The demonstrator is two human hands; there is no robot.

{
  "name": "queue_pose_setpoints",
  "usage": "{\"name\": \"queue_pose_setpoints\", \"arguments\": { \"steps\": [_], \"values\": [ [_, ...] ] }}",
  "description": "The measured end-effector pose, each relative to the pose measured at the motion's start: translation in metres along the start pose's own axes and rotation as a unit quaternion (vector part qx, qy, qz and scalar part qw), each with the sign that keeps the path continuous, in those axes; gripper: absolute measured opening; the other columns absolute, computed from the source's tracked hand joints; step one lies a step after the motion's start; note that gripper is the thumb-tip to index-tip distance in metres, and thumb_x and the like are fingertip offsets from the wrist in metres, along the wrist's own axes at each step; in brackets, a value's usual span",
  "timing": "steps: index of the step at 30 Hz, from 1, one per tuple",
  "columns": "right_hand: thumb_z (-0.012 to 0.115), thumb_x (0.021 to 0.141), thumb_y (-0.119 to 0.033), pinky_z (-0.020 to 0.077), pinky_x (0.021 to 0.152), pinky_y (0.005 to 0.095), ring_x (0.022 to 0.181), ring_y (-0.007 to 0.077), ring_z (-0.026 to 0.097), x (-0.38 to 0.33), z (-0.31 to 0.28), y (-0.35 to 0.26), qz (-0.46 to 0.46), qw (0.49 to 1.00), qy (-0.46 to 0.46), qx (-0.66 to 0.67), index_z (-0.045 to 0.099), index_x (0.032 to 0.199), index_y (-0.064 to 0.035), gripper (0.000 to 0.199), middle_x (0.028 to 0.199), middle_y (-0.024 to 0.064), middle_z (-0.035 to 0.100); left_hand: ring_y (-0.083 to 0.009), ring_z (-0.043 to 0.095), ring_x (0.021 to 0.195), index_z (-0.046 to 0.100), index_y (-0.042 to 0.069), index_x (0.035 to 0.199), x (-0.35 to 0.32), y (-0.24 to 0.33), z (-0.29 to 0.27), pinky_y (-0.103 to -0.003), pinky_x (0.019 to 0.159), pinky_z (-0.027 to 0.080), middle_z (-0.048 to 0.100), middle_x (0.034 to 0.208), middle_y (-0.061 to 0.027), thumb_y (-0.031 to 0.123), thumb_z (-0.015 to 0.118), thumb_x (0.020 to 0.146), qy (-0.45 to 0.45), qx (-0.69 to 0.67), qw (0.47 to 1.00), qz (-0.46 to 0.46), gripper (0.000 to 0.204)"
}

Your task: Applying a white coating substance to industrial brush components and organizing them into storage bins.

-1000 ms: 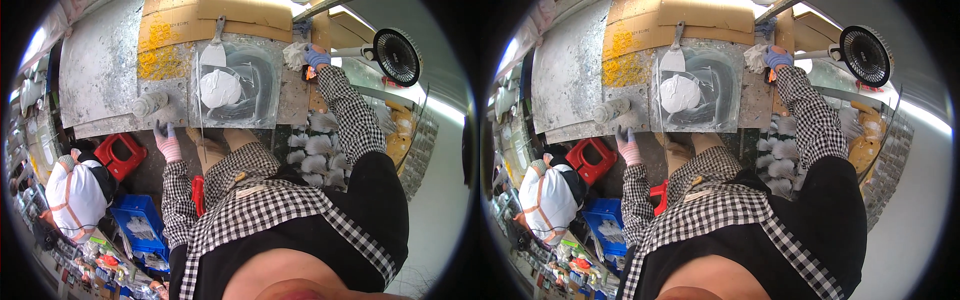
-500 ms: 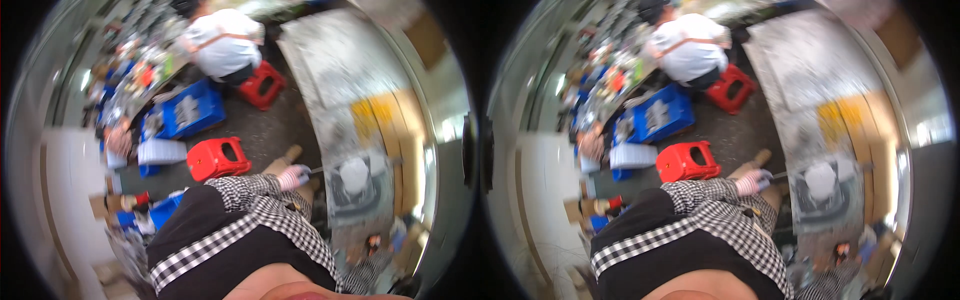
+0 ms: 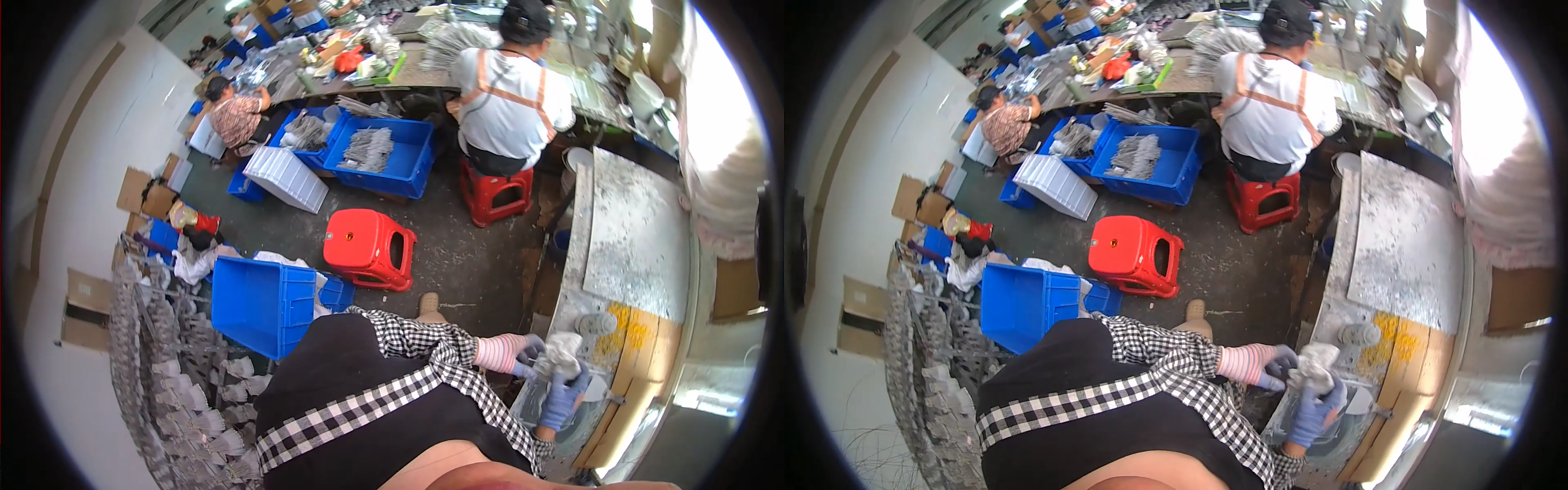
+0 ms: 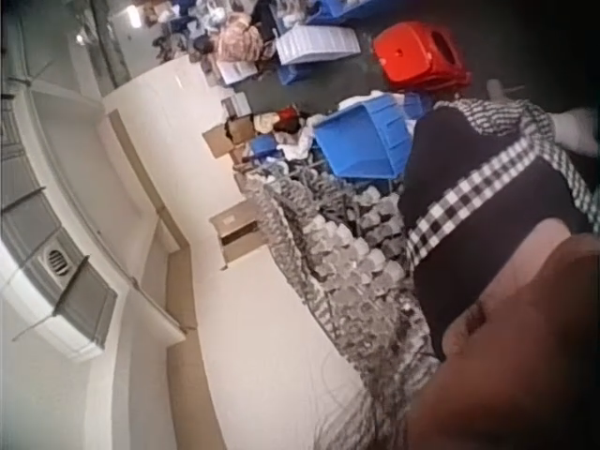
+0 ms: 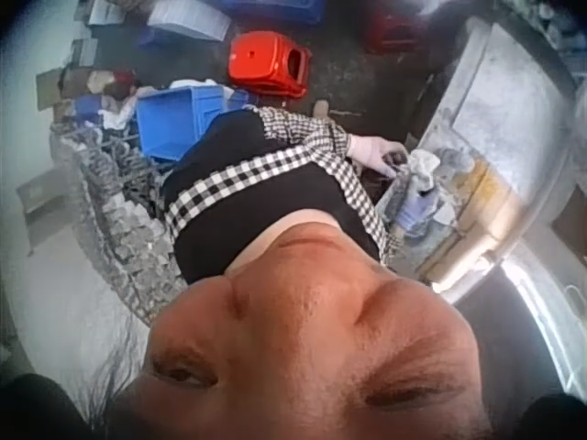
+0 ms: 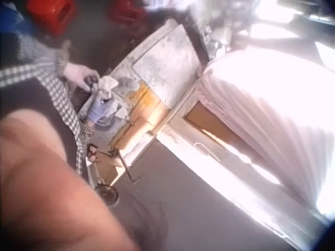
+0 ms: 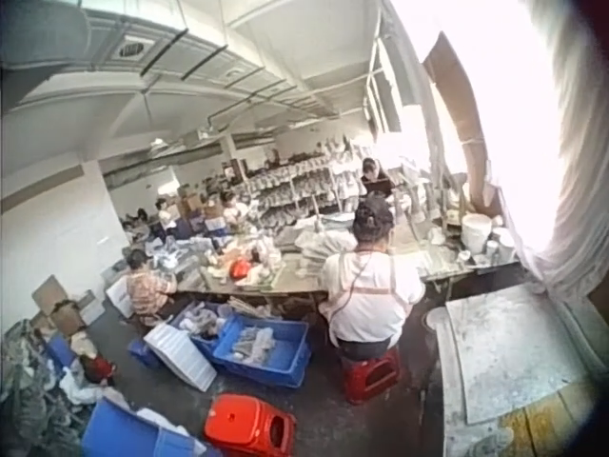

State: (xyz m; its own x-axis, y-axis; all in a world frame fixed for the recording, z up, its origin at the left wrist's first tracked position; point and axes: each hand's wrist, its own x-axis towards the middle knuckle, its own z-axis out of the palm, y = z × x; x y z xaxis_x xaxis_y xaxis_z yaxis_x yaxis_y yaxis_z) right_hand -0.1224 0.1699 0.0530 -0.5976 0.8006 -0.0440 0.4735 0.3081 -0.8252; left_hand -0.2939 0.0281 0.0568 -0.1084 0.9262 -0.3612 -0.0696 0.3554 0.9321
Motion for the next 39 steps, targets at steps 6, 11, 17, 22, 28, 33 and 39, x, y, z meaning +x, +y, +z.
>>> {"name": "queue_pose_setpoints", "arguments": {
  "steps": [6,11,17,22,28,33,39],
  "values": [
    [0.067,0.080,-0.018,0.0464,0.084,0.0305,0.094,0.0154,0.057,0.027,0.130,-0.118,-0.029,0.936,-0.274,0.217,0.058,0.113,0.0001,0.039,0.102,0.0078,0.063,-0.0257,0.052,0.118,0.012,0.020,0.149,-0.054,-0.088,-0.096,-0.044,0.103,0.041,0.045,0.135,-0.0151,0.024,0.084,0.074,0.172,-0.337,0.913,0.150,0.104],
    [0.070,0.081,-0.016,0.0453,0.088,0.0301,0.098,0.0167,0.058,0.036,0.253,-0.196,-0.062,0.869,-0.424,0.247,0.057,0.117,0.0016,0.042,0.108,0.0073,0.061,-0.0107,0.051,0.113,0.048,0.010,0.134,-0.153,-0.058,-0.191,-0.028,0.097,0.043,0.056,0.123,-0.0011,0.032,0.075,0.084,0.218,-0.316,0.911,0.151,0.061],
    [0.072,0.077,-0.022,0.0511,0.081,0.0340,0.095,0.0251,0.062,0.022,0.346,-0.296,-0.280,0.888,-0.350,0.104,0.058,0.119,-0.0056,0.048,0.109,0.0132,0.060,-0.0119,0.059,0.106,0.052,0.008,0.132,-0.245,-0.061,-0.257,-0.025,0.087,0.048,0.060,0.123,-0.0030,0.032,0.067,0.090,0.355,-0.462,0.786,0.205,0.050],
    [0.071,0.080,-0.026,0.0510,0.074,0.0332,0.082,0.0221,0.064,0.015,0.415,-0.332,-0.282,0.838,-0.453,0.117,0.058,0.114,-0.0035,0.043,0.098,0.0122,0.064,-0.0156,0.063,0.097,0.057,0.004,0.122,-0.282,-0.096,-0.292,-0.026,0.083,0.053,0.063,0.112,-0.0081,0.020,0.062,0.093,0.512,-0.490,0.652,0.267,0.034],
    [0.068,0.087,-0.019,0.0491,0.068,0.0295,0.072,0.0141,0.060,0.058,0.478,-0.378,-0.305,0.829,-0.465,0.063,0.063,0.100,-0.0010,0.023,0.078,0.0085,0.065,-0.0207,0.063,0.103,0.060,0.002,0.117,-0.309,-0.121,-0.338,-0.032,0.085,0.053,0.064,0.113,-0.0109,0.023,0.063,0.093,0.626,-0.477,0.519,0.334,0.032],
    [0.062,0.090,-0.039,0.0514,0.068,0.0377,0.073,0.0290,0.067,0.079,0.532,-0.391,-0.355,0.696,-0.624,-0.003,0.069,0.090,-0.0049,0.035,0.075,0.0154,0.066,-0.0234,0.061,0.105,0.049,0.002,0.130,-0.295,-0.123,-0.387,-0.034,0.091,0.052,0.059,0.124,-0.0119,0.024,0.061,0.095,0.664,-0.455,0.482,0.347,0.043],
    [0.057,0.092,-0.041,0.0518,0.071,0.0363,0.075,0.0272,0.067,0.135,0.598,-0.402,-0.292,0.594,-0.745,-0.080,0.069,0.094,-0.0059,0.037,0.075,0.0127,0.068,-0.0192,0.058,0.110,0.045,0.002,0.133,-0.246,-0.097,-0.458,-0.033,0.092,0.051,0.057,0.125,-0.0104,0.016,0.062,0.094,0.812,-0.312,0.422,0.256,0.045]
  ]
}}
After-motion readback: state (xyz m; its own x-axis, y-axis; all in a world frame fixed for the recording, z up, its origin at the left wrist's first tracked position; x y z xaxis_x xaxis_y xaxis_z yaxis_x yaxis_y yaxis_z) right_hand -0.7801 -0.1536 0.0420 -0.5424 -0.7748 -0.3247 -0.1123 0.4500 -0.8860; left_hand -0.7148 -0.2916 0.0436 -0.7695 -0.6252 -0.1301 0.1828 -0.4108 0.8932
